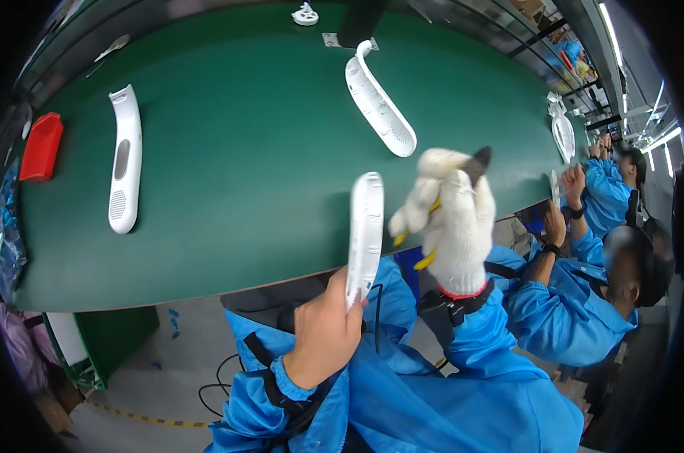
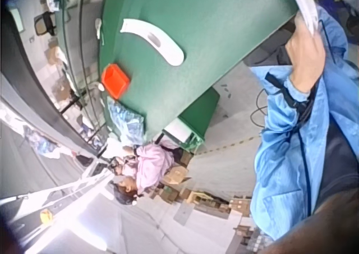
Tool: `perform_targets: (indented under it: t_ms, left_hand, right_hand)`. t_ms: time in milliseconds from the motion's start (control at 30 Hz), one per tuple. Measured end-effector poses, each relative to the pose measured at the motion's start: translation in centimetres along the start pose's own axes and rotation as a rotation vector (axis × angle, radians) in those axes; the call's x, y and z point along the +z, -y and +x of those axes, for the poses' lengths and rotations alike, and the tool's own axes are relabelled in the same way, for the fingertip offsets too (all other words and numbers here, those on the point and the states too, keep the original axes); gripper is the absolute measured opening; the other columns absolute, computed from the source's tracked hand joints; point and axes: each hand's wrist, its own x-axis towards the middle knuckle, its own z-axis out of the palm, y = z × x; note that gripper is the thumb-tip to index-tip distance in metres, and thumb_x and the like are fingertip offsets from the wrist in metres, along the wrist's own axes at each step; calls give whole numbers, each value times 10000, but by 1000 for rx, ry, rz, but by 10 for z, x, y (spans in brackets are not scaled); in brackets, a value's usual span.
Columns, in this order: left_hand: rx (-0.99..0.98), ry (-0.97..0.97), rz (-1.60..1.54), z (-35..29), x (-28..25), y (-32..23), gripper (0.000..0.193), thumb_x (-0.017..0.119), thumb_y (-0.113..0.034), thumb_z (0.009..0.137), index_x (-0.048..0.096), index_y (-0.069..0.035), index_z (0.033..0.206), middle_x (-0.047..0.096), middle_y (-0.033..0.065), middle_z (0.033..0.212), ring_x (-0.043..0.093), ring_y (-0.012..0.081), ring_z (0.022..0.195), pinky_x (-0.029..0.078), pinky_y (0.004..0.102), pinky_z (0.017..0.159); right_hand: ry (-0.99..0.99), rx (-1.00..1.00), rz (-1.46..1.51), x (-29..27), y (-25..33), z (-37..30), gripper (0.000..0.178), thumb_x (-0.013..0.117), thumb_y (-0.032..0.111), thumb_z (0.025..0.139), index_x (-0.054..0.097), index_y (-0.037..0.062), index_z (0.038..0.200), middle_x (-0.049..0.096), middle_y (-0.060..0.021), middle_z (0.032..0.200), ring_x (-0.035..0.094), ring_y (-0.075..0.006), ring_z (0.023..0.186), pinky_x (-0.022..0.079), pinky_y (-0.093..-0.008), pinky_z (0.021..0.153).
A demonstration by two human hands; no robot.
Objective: Using pliers to trim or finish white plastic components on an assembly line.
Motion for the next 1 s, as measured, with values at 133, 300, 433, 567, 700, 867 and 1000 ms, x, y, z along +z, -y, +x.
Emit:
perform_targets:
  t_ms: [133,300,433,567,700,867,1000]
  left_hand:
    - [284,-138,524,3,-13,-20,474,691,-19,721,589,42,1180,641,164,817,627,321,663,497,389,636]
    - [366,-156,713,2,-18,-21,506,731,-51,688,602,38,1170,638,136,871,617,273,697,477,372,630]
    - [427,-129,725,10,-28,-20,502,724,-68,704,597,38,1179,638,123,870,614,257,714,473,365,646]
    - [476,-56,767,19,-36,-22,486,699,-63,715,597,25,1182,632,112,874,613,253,722,473,366,660]
    - [452,-25,808,33,-61,-22,474,669,-24,692,608,-12,1162,619,101,860,616,266,744,475,372,671]
    - [470,-153,828,83,-105,-31,322,618,15,712,636,3,1033,587,137,889,585,331,820,469,430,698]
    - [475,-189,907,125,-123,-29,296,609,29,727,640,7,1020,578,139,898,570,343,847,452,434,749]
  right_hand:
    - [120,-82,-143,-15,-2,3,505,612,261,947,495,-41,1334,655,-140,1103,643,-156,765,573,-300,696]
    - [219,97,-92,-18,-2,-9,602,673,276,879,483,-40,1355,654,-174,1157,656,-192,972,561,-320,838]
    - [191,-19,18,-23,-17,-9,577,661,229,868,484,-73,1327,658,-216,1124,663,-249,1041,561,-353,877]
    - [109,-27,43,-23,-16,-3,521,622,202,892,488,-69,1315,653,-221,1112,682,-248,949,580,-343,818]
    - [12,-42,64,-24,2,17,322,454,141,1006,508,-73,1242,628,-204,1021,568,-162,591,569,-347,551]
    - [-115,-7,45,-67,7,70,301,497,203,1027,535,-33,1209,627,-126,927,563,-142,600,558,-357,559]
    - [-204,93,115,-98,-15,90,259,504,191,1023,548,-7,1183,617,-86,859,556,-138,596,527,-364,546]
